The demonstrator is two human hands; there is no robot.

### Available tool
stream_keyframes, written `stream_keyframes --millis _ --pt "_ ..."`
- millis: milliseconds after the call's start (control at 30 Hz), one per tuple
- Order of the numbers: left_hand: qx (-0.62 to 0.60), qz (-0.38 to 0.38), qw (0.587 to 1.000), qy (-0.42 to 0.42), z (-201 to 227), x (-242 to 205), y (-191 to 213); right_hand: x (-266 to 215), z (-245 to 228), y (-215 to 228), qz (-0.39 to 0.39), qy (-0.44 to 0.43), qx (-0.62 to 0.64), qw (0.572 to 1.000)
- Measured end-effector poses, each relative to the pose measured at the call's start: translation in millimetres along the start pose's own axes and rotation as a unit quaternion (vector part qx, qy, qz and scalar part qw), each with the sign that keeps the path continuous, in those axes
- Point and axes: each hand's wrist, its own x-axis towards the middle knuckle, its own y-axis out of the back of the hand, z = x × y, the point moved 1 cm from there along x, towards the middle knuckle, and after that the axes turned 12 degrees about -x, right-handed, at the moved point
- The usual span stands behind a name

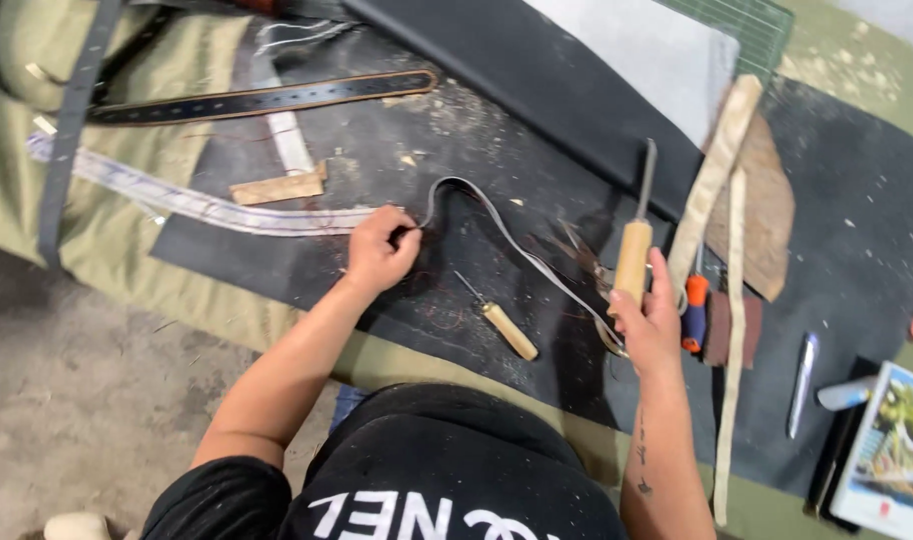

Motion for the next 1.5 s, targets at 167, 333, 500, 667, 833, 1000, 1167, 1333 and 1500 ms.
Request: stream_keyframes --millis 167,333,500,667,833,1000,1167,1333,1500 --pt "0.012 0.015 1.0 0.018 8 2 2 12 -26 -14 0.057 0.062 -0.029 0.996" --pt "-0.001 0.01 1.0 0.016 11 1 4 9 -74 -30 0.1 0.088 -0.06 0.989" --pt "0.015 0.016 1.0 0.017 19 5 2 26 -83 -39 0.073 0.087 -0.194 0.974" --pt "0.033 -0.019 0.999 0.023 24 7 0 33 -66 -34 0.109 0.136 -0.224 0.959" --pt "0.055 -0.047 0.997 0.021 12 4 -2 28 -26 -1 0.176 0.175 -0.178 0.952" --pt "0.058 -0.042 0.997 0.025 5 -1 0 5 -29 41 0.186 -0.058 -0.327 0.925" --pt "0.062 -0.031 0.998 0.0 10 2 -3 18 18 46 0.205 0.054 -0.392 0.895" --pt "0.057 -0.024 0.998 -0.008 27 7 -4 19 25 45 0.203 -0.021 -0.303 0.931" --pt "0.07 -0.026 0.997 -0.012 29 8 -2 8 31 23 0.32 0.167 -0.05 0.931"
